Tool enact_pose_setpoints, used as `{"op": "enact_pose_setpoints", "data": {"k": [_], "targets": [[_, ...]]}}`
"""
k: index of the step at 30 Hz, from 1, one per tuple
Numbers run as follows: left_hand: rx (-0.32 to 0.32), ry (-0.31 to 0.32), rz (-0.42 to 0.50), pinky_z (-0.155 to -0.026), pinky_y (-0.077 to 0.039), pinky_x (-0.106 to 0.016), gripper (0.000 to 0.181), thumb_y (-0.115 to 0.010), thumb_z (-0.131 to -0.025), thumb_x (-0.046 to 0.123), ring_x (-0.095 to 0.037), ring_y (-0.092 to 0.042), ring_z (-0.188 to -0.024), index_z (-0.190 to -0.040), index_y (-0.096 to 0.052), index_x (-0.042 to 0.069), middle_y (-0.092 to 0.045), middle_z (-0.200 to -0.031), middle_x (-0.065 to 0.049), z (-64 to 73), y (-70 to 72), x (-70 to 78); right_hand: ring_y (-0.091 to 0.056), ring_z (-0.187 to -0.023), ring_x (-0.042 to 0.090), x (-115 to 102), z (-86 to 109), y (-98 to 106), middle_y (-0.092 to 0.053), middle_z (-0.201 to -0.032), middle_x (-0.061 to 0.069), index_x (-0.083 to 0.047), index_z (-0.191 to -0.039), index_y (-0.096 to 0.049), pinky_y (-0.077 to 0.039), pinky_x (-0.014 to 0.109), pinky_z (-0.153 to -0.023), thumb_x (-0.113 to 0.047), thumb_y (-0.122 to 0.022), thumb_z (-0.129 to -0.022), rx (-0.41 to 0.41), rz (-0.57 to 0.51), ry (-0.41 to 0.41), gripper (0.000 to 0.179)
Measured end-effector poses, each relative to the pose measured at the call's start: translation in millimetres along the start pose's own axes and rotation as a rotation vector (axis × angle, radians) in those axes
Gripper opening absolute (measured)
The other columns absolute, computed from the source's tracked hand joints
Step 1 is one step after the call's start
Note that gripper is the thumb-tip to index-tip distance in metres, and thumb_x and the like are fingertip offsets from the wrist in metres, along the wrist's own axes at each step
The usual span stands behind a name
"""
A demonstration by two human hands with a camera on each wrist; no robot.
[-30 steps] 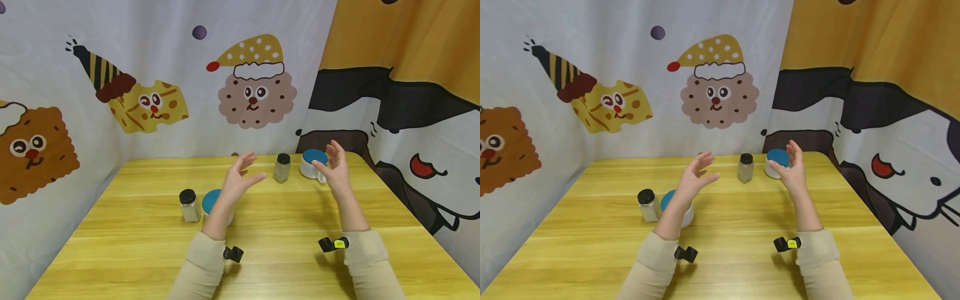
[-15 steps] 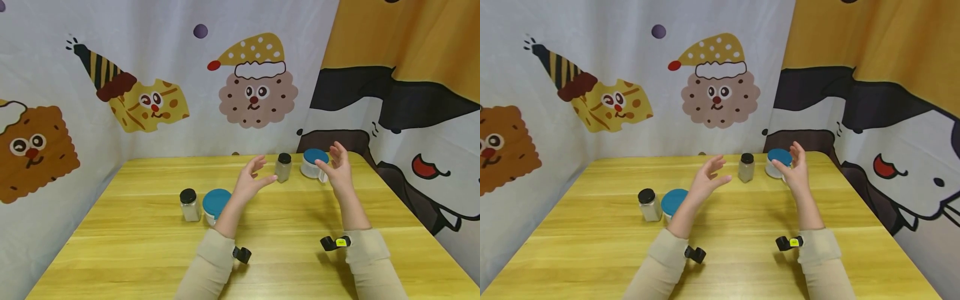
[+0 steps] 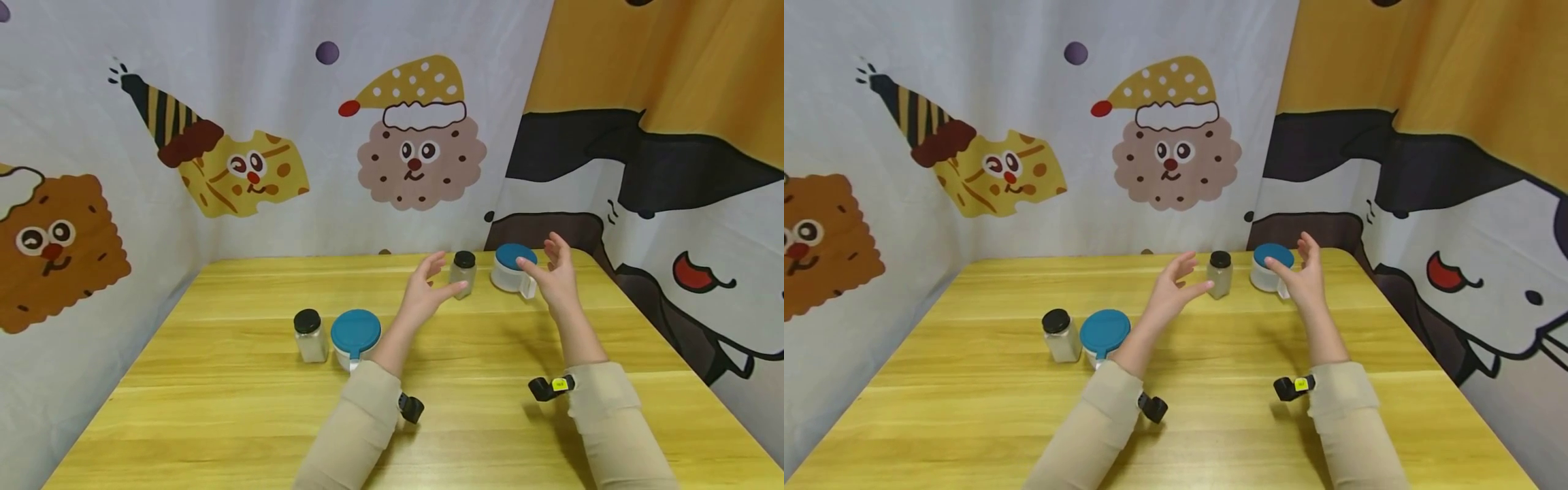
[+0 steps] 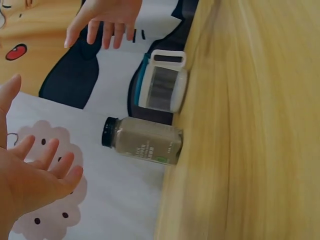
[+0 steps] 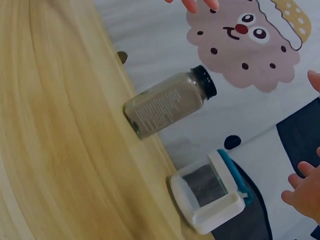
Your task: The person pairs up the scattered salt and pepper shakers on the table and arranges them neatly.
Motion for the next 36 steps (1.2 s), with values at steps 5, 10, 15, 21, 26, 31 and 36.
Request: {"op": "enact_pose_setpoints", "data": {"k": [5, 10, 15, 21, 26, 31, 36], "targets": [[0.034, 0.048, -0.009, -0.101, -0.037, -0.043, 0.07, -0.08, -0.08, 0.026, -0.022, -0.041, -0.128, -0.141, -0.047, 0.021, -0.049, -0.138, -0.003, -7.2, -6.4, -5.1, -0.014, -0.142, 0.028, 5, -3.1, 1, -0.016, -0.155, 0.014, -0.014, -0.154, -0.011, -0.009, 0.04, -0.114, -0.025, -0.072, -0.088, -0.005, 0.025, -0.011, 0.091], [0.051, 0.044, -0.007, -0.103, -0.036, -0.046, 0.071, -0.081, -0.079, 0.028, -0.023, -0.04, -0.129, -0.141, -0.047, 0.022, -0.05, -0.137, -0.001, -13.3, -11.2, -8.6, -0.013, -0.143, 0.028, 11, -7.1, 1, -0.014, -0.156, 0.015, -0.015, -0.154, -0.01, -0.009, 0.042, -0.114, -0.027, -0.071, -0.088, -0.01, 0.046, -0.014, 0.091], [0.065, 0.029, -0.011, -0.103, -0.036, -0.045, 0.071, -0.081, -0.079, 0.028, -0.022, -0.041, -0.128, -0.141, -0.047, 0.022, -0.051, -0.136, 0.001, -17.4, -15.9, -13.0, -0.012, -0.143, 0.029, 16, -10.4, 1, -0.014, -0.156, 0.016, -0.013, -0.154, -0.009, -0.009, 0.043, -0.114, -0.029, -0.071, -0.088, -0.014, 0.065, -0.017, 0.092], [0.077, 0.015, -0.022, -0.101, -0.038, -0.042, 0.071, -0.08, -0.08, 0.029, -0.021, -0.04, -0.128, -0.142, -0.046, 0.02, -0.049, -0.138, -0.005, -21.4, -19.3, -18.0, -0.012, -0.142, 0.03, 22, -15.2, 1, -0.013, -0.156, 0.015, -0.013, -0.154, -0.009, -0.008, 0.044, -0.114, -0.031, -0.072, -0.087, -0.027, 0.09, -0.024, 0.094], [0.099, 0.022, -0.036, -0.1, -0.038, -0.041, 0.072, -0.08, -0.08, 0.029, -0.02, -0.04, -0.128, -0.142, -0.046, 0.02, -0.049, -0.138, -0.004, -26.7, -21.5, -22.8, -0.012, -0.142, 0.031, 27, -18.7, -1, -0.013, -0.156, 0.015, -0.014, -0.154, -0.009, -0.009, 0.044, -0.114, -0.032, -0.072, -0.087, -0.024, 0.102, -0.022, 0.095], [0.12, 0.048, -0.033, -0.1, -0.038, -0.039, 0.072, -0.08, -0.08, 0.029, -0.02, -0.04, -0.128, -0.142, -0.045, 0.02, -0.048, -0.138, -0.002, -32.2, -24.6, -30.3, -0.012, -0.143, 0.029, 31, -25.1, -1, -0.014, -0.156, 0.013, -0.015, -0.154, -0.01, -0.009, 0.042, -0.114, -0.036, -0.073, -0.085, -0.004, 0.108, -0.042, 0.096], [0.129, 0.053, -0.018, -0.099, -0.039, -0.041, 0.072, -0.08, -0.08, 0.027, -0.023, -0.041, -0.127, -0.142, -0.045, 0.018, -0.047, -0.139, -0.004, -36.8, -27.5, -37.0, -0.012, -0.143, 0.026, 34, -31.1, -1, -0.013, -0.157, 0.011, -0.016, -0.154, -0.01, -0.014, 0.044, -0.113, -0.041, -0.073, -0.083, -0.003, 0.121, -0.066, 0.099]]}}
Point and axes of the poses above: each hand's wrist, its own z-axis away from the middle knuckle, its own y-axis out of the back of the hand, x = y × z, the point moved 1 cm from there along -z, towards the middle knuckle
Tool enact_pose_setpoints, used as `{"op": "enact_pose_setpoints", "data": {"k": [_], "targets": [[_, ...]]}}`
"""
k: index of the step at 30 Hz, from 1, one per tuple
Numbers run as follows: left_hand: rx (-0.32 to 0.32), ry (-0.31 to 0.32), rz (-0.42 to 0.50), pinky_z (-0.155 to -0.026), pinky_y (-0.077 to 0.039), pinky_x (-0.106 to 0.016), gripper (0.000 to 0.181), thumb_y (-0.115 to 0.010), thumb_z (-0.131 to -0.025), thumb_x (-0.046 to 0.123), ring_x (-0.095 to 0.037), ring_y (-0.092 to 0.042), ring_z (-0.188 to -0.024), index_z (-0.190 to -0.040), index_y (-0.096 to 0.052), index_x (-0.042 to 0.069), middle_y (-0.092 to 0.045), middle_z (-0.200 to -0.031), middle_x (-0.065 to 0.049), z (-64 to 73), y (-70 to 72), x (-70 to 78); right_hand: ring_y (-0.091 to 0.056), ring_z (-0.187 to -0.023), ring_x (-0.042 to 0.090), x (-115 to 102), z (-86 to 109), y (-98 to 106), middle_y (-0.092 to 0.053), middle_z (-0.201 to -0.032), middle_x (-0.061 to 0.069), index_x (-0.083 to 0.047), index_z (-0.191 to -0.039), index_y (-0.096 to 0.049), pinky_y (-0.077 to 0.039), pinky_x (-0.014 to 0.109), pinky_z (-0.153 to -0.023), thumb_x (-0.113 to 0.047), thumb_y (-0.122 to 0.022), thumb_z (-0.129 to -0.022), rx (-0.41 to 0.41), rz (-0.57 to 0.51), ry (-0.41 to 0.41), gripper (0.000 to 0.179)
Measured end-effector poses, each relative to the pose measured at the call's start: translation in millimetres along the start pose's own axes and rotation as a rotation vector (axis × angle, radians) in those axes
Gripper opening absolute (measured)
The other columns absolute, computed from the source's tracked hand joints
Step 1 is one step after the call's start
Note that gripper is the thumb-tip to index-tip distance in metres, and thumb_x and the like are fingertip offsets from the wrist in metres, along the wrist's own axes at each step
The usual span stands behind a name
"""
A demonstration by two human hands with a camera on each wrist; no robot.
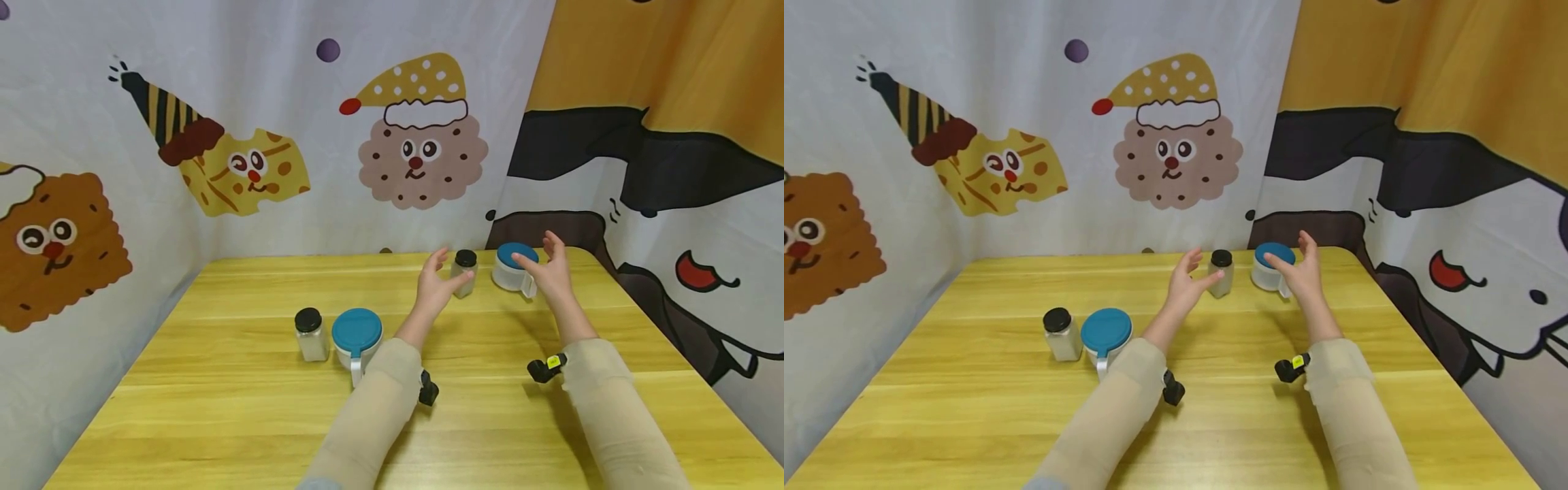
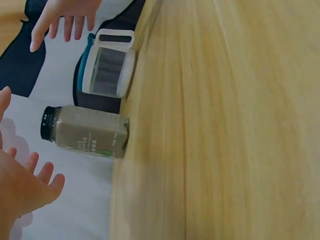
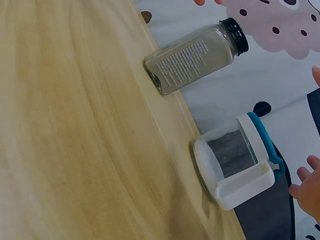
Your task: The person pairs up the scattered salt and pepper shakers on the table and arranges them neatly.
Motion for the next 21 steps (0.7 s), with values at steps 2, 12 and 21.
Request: {"op": "enact_pose_setpoints", "data": {"k": [2, 12, 21], "targets": [[0.002, 0.001, -0.002, -0.1, -0.039, -0.041, 0.072, -0.08, -0.08, 0.027, -0.023, -0.041, -0.126, -0.142, -0.045, 0.018, -0.047, -0.139, -0.003, -1.8, -0.6, -2.0, -0.012, -0.143, 0.026, 0, -1.8, 0, -0.012, -0.157, 0.011, -0.016, -0.154, -0.009, -0.015, 0.045, -0.113, -0.041, -0.073, -0.083, -0.006, 0.003, -0.003, 0.099], [0.012, 0.025, 0.003, -0.099, -0.039, -0.042, 0.072, -0.079, -0.081, 0.023, -0.029, -0.039, -0.129, -0.143, -0.044, 0.015, -0.046, -0.14, -0.005, -12.1, -0.6, -9.5, -0.01, -0.143, 0.028, 6, -8.2, 2, -0.01, -0.158, 0.012, -0.014, -0.154, -0.007, -0.018, 0.05, -0.111, -0.039, -0.072, -0.085, -0.025, 0.016, 0.0, 0.098], [-0.04, 0.03, -0.043, -0.101, -0.038, -0.041, 0.071, -0.075, -0.085, 0.022, -0.03, -0.037, -0.132, -0.146, -0.039, 0.015, -0.044, -0.143, -0.006, -19.9, -1.5, -12.2, -0.012, -0.142, 0.032, 16, -13.7, 0, -0.013, -0.156, 0.015, -0.012, -0.154, -0.008, -0.018, 0.051, -0.111, -0.04, -0.073, -0.084, -0.045, 0.041, -0.021, 0.1]]}}
Point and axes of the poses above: each hand's wrist, its own z-axis away from the middle knuckle, its own y-axis out of the back of the hand, x = y × z, the point moved 1 cm from there along -z, towards the middle knuckle
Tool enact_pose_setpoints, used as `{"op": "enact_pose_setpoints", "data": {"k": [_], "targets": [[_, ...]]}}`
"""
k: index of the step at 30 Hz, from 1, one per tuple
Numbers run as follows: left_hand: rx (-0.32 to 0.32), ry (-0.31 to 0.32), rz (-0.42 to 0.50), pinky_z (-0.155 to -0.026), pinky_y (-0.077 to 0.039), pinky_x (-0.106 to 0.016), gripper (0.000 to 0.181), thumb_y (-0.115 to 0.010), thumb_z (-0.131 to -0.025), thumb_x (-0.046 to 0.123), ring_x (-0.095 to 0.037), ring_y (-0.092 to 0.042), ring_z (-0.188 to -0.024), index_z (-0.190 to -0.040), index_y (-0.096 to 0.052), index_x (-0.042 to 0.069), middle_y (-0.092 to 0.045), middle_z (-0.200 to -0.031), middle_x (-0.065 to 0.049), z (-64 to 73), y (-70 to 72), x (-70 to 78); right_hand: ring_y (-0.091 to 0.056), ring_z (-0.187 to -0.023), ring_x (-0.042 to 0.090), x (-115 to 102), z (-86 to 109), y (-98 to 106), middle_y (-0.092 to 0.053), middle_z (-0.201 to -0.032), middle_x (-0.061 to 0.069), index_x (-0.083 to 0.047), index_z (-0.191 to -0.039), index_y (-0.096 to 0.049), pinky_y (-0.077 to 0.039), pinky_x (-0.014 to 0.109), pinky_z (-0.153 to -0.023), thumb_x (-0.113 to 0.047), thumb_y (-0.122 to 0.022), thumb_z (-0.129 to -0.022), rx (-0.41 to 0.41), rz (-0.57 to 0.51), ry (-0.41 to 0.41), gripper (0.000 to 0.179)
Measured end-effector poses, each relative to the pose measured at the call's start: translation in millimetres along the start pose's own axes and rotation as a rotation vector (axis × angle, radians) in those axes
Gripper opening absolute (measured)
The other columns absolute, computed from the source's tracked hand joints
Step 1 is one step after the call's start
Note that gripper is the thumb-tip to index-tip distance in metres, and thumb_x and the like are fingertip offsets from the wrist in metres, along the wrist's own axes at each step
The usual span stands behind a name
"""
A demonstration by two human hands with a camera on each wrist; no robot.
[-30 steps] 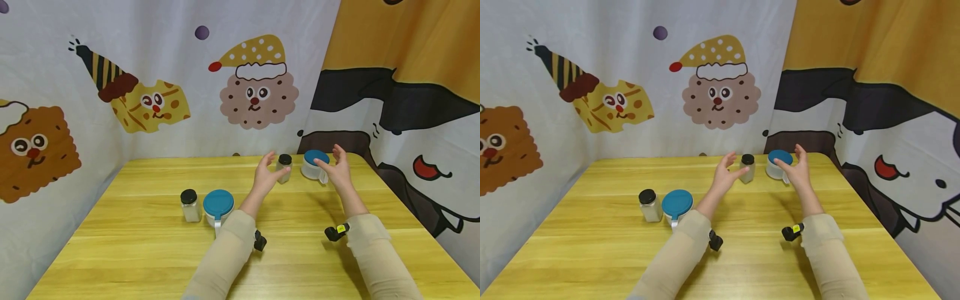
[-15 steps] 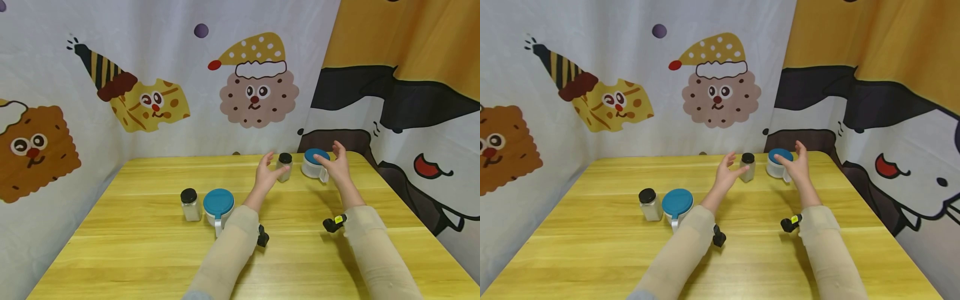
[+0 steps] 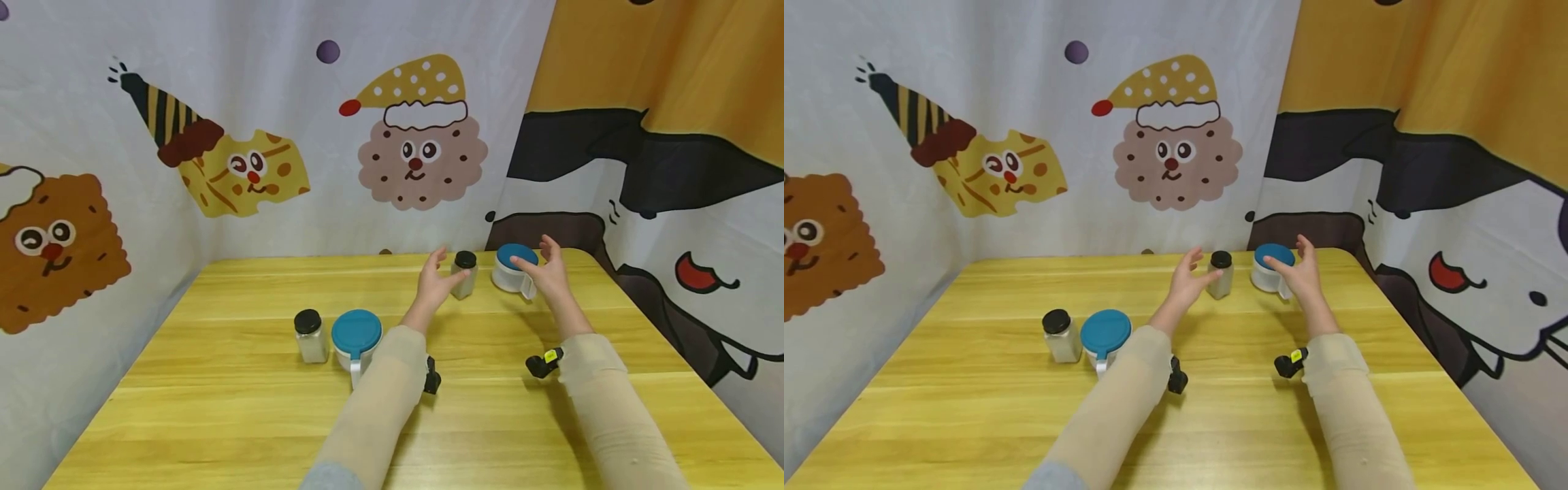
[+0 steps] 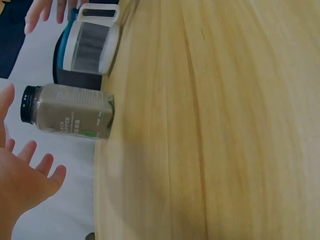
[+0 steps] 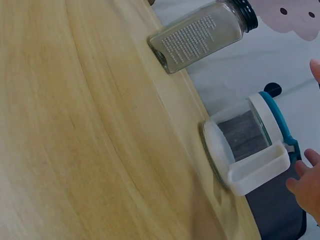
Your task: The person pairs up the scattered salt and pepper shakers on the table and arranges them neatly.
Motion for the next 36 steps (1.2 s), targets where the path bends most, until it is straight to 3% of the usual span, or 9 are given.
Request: {"op": "enact_pose_setpoints", "data": {"k": [8, 24, 36], "targets": [[-0.023, 0.037, -0.039, -0.102, -0.037, -0.039, 0.072, -0.074, -0.086, 0.027, -0.023, -0.036, -0.133, -0.147, -0.037, 0.019, -0.042, -0.144, -0.002, -4.2, 0.4, -5.2, -0.013, -0.142, 0.032, 7, -3.3, 3, -0.013, -0.156, 0.015, -0.014, -0.155, -0.007, -0.018, 0.05, -0.111, -0.038, -0.074, -0.084, 0.006, -0.016, -0.019, 0.101], [-0.035, 0.067, -0.028, -0.104, -0.035, -0.043, 0.071, -0.073, -0.087, 0.029, -0.029, -0.035, -0.134, -0.148, -0.038, 0.016, -0.041, -0.146, -0.007, -2.7, -0.6, -6.5, -0.015, -0.141, 0.037, 21, -9.1, -4, -0.014, -0.155, 0.02, -0.012, -0.155, -0.004, -0.018, 0.05, -0.111, -0.033, -0.075, -0.084, -0.023, -0.018, -0.035, 0.103], [-0.063, 0.048, -0.064, -0.104, -0.035, -0.044, 0.067, -0.071, -0.089, 0.028, -0.027, -0.036, -0.134, -0.147, -0.04, 0.02, -0.043, -0.145, -0.005, -7.9, -11.2, -2.6, -0.017, -0.139, 0.04, 32, -4.3, -11, -0.011, -0.155, 0.021, -0.011, -0.155, -0.001, -0.022, 0.052, -0.109, -0.032, -0.073, -0.085, -0.016, -0.027, -0.091, 0.102]]}}
Point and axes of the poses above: each hand's wrist, its own z-axis away from the middle knuckle, its own y-axis out of the back of the hand, x = y × z, the point moved 1 cm from there along -z, towards the middle knuckle
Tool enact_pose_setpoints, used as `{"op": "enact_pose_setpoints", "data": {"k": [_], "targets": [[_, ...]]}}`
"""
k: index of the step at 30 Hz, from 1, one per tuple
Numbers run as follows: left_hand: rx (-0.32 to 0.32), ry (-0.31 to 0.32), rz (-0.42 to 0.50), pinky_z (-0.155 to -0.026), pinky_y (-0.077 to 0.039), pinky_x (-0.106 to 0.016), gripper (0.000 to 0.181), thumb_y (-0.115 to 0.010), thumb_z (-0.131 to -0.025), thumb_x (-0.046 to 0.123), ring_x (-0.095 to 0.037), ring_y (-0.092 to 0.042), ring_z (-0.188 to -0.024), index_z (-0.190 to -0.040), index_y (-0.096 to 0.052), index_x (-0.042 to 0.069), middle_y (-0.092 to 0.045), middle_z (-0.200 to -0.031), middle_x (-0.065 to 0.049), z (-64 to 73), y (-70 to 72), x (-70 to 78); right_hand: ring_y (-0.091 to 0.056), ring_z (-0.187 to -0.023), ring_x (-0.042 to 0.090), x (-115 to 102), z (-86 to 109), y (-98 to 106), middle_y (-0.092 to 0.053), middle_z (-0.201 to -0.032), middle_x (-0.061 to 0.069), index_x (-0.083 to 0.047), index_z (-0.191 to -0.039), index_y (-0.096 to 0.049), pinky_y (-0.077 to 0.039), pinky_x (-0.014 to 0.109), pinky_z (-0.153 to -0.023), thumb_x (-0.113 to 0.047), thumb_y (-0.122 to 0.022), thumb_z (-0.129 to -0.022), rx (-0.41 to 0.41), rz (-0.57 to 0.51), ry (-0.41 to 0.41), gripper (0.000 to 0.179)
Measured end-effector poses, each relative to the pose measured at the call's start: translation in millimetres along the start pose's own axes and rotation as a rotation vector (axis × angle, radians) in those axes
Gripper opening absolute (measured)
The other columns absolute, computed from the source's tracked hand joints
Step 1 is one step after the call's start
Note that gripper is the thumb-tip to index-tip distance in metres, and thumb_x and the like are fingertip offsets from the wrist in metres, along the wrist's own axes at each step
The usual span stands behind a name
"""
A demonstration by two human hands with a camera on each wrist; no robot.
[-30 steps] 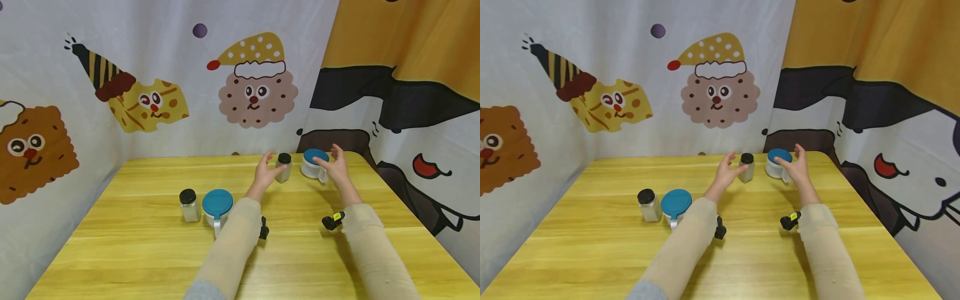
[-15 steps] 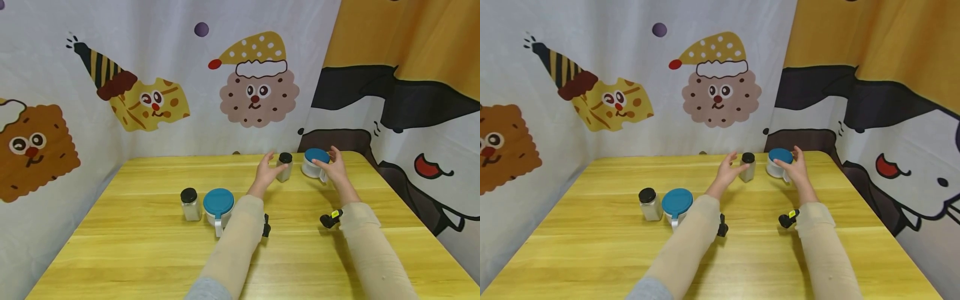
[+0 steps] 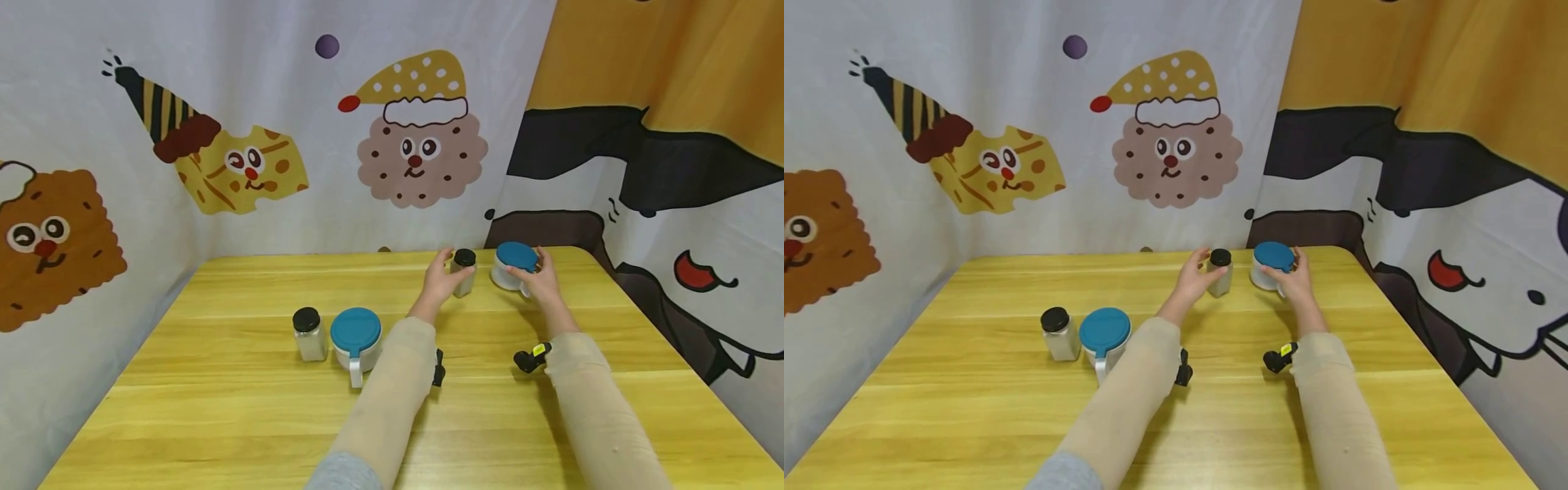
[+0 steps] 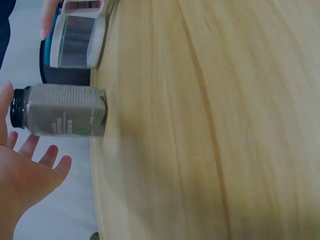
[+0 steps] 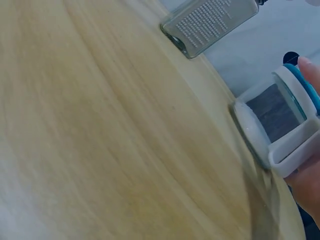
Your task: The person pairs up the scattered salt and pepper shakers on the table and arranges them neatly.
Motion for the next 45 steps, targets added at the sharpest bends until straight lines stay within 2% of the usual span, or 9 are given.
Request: {"op": "enact_pose_setpoints", "data": {"k": [9, 20, 28, 30, 36, 45], "targets": [[-0.001, 0.008, -0.018, -0.101, -0.038, -0.042, 0.065, -0.071, -0.089, 0.026, -0.024, -0.043, -0.128, -0.147, -0.04, 0.021, -0.043, -0.145, -0.005, -2.5, -8.0, 3.4, -0.017, -0.14, 0.037, 7, -1.2, -6, -0.015, -0.155, 0.02, -0.009, -0.154, -0.005, -0.019, 0.049, -0.111, -0.028, -0.074, -0.085, 0.043, -0.034, -0.022, 0.099], [0.005, 0.024, -0.057, -0.1, -0.039, -0.042, 0.063, -0.069, -0.091, 0.027, -0.024, -0.047, -0.124, -0.146, -0.041, 0.02, -0.046, -0.142, -0.006, -9.3, -7.5, 5.1, -0.014, -0.142, 0.031, 5, -2.7, -12, -0.013, -0.157, 0.015, -0.01, -0.154, -0.007, -0.015, 0.045, -0.113, -0.027, -0.075, -0.085, 0.083, -0.048, -0.041, 0.099], [-0.01, 0.04, -0.086, -0.099, -0.04, -0.042, 0.062, -0.067, -0.092, 0.029, -0.025, -0.047, -0.124, -0.147, -0.04, 0.022, -0.046, -0.142, -0.007, -12.6, -6.9, 5.4, -0.015, -0.141, 0.033, 4, -0.5, -12, -0.017, -0.156, 0.016, -0.009, -0.153, -0.015, -0.015, 0.048, -0.112, -0.039, -0.077, -0.08, 0.07, -0.072, -0.001, 0.1], [-0.011, 0.04, -0.083, -0.099, -0.04, -0.042, 0.061, -0.067, -0.092, 0.028, -0.025, -0.047, -0.124, -0.146, -0.041, 0.021, -0.045, -0.142, -0.007, -12.6, -6.7, 5.4, -0.015, -0.141, 0.033, 2, 0.8, -13, -0.017, -0.156, 0.016, -0.009, -0.153, -0.016, -0.015, 0.048, -0.112, -0.04, -0.077, -0.08, 0.069, -0.071, -0.001, 0.1], [-0.002, 0.036, -0.049, -0.099, -0.041, -0.041, 0.057, -0.066, -0.092, 0.024, -0.025, -0.046, -0.125, -0.144, -0.044, 0.019, -0.046, -0.142, -0.008, -12.5, -7.0, 6.2, -0.02, -0.14, 0.031, 1, -0.1, -14, -0.02, -0.155, 0.014, -0.009, -0.153, -0.015, -0.018, 0.046, -0.111, -0.028, -0.075, -0.084, 0.084, -0.057, -0.022, 0.094], [0.001, 0.021, -0.03, -0.096, -0.043, -0.038, 0.053, -0.065, -0.093, 0.022, -0.025, -0.051, -0.119, -0.141, -0.045, 0.011, -0.05, -0.136, -0.011, -12.6, -9.9, 5.6, -0.019, -0.14, 0.031, 8, -2.7, -15, -0.02, -0.155, 0.014, -0.012, -0.154, -0.015, -0.018, 0.046, -0.111, -0.031, -0.075, -0.084, 0.115, -0.041, -0.051, 0.094]]}}
Point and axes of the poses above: each hand's wrist, its own z-axis away from the middle knuckle, its own y-axis out of the back of the hand, x = y × z, the point moved 1 cm from there along -z, towards the middle knuckle
